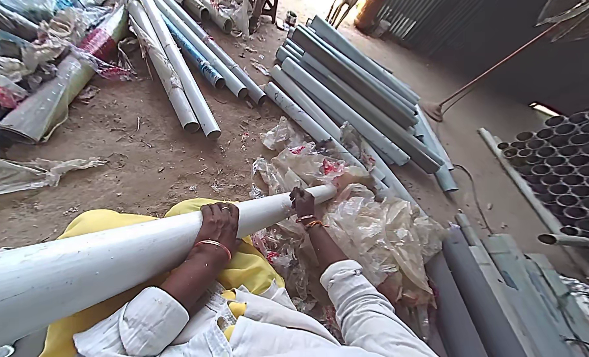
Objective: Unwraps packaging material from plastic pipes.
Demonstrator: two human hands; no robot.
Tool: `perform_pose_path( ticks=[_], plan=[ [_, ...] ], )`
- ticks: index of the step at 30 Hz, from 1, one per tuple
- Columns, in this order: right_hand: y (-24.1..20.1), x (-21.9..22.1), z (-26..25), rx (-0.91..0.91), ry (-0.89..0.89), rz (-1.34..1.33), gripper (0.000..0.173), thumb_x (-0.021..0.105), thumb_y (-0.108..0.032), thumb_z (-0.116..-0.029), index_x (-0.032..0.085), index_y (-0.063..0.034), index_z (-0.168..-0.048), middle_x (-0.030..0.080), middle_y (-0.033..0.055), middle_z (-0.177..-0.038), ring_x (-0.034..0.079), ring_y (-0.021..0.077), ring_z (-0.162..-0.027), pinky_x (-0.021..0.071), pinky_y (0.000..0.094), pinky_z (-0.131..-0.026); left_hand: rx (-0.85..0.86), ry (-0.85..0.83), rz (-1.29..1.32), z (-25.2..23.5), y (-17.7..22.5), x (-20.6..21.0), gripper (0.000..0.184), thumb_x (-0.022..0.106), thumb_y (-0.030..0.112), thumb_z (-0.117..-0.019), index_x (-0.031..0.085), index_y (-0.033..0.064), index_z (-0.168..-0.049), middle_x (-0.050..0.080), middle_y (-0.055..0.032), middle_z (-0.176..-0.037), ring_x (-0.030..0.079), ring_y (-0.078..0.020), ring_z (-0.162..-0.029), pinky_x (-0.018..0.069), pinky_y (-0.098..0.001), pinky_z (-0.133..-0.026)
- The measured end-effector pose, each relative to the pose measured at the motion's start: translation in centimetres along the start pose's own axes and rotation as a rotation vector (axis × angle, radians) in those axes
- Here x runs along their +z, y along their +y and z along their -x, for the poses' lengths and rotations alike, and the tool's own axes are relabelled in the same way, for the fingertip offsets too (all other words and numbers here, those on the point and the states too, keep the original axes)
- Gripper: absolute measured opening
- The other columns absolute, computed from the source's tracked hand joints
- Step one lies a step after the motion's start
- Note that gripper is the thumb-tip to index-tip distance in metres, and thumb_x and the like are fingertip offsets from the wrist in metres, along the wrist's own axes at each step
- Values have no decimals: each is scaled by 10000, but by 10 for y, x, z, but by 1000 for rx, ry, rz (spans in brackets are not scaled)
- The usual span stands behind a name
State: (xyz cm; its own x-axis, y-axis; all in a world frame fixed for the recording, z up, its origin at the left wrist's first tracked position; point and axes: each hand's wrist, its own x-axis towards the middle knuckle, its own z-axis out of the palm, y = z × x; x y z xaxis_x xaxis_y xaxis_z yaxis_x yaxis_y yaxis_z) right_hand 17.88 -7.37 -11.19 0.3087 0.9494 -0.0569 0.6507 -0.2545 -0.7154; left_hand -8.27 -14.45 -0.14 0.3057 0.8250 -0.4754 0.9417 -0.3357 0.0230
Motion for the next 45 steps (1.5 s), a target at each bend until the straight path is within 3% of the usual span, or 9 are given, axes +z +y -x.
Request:
perform_pose_path(
  ticks=[3,7,11,15,22,26,31,37,45],
  plan=[
    [1,-13,6,66,-38,77,306,575,-189,-1059,723,65,-973,703,196,-872,647,284,-776,510,476,-795,-24,17,14,-2,1,1,896,725,479,-900,361,-66,-1511,494,-290,-1438,458,-446,-1349,319,-578,-1113],
    [14,-4,15,77,-65,-118,245,596,-68,-1027,683,20,-1238,709,116,-941,543,88,-589,484,265,-582,-24,8,11,-2,1,2,903,716,493,-903,353,-63,-1517,500,-289,-1433,468,-445,-1341,326,-577,-1109],
    [-4,10,23,141,-30,-39,262,704,-207,-989,710,19,-1122,703,198,-1021,648,279,-861,517,458,-839,-32,14,16,-2,2,1,906,722,492,-899,355,-59,-1518,491,-291,-1442,462,-445,-1347,324,-575,-1111],
    [-24,18,27,170,-43,187,298,549,-187,-1068,675,53,-1191,663,250,-1242,635,371,-1188,466,514,-1055,-32,18,7,-1,2,3,882,722,482,-903,372,-58,-1508,487,-284,-1448,459,-439,-1354,328,-574,-1109],
    [40,20,24,668,134,53,384,505,-251,-1087,637,66,-1260,659,266,-1265,627,363,-1219,465,496,-1056,-52,-13,7,-2,1,-2,871,725,491,-899,387,-35,-1506,489,-274,-1451,464,-436,-1352,342,-572,-1100],
    [87,-5,42,819,243,-202,349,466,-234,-1099,630,53,-1212,673,194,-1057,658,258,-897,530,423,-828,-57,-7,2,-5,2,-3,871,726,502,-896,399,-39,-1496,493,-284,-1442,470,-442,-1343,345,-579,-1092],
    [49,-2,45,530,251,-375,291,557,-212,-1079,654,62,-1056,633,92,-771,536,117,-556,483,284,-573,-88,-42,-23,-8,3,-7,897,723,543,-885,400,-25,-1500,505,-282,-1431,475,-439,-1341,353,-568,-1091],
    [-8,30,51,317,181,-146,384,683,-228,-1006,653,92,-1216,679,269,-1179,667,346,-1075,498,474,-1006,-94,-27,-40,-6,5,-4,922,714,571,-881,396,-33,-1501,512,-289,-1423,480,-443,-1337,351,-571,-1092],
    [-16,31,43,387,63,96,399,445,-259,-1115,603,49,-1312,656,254,-1286,642,365,-1217,480,495,-1056,-87,-30,-42,-5,4,-6,918,712,557,-884,385,-28,-1512,506,-285,-1432,468,-445,-1347,341,-576,-1101]
  ],
)
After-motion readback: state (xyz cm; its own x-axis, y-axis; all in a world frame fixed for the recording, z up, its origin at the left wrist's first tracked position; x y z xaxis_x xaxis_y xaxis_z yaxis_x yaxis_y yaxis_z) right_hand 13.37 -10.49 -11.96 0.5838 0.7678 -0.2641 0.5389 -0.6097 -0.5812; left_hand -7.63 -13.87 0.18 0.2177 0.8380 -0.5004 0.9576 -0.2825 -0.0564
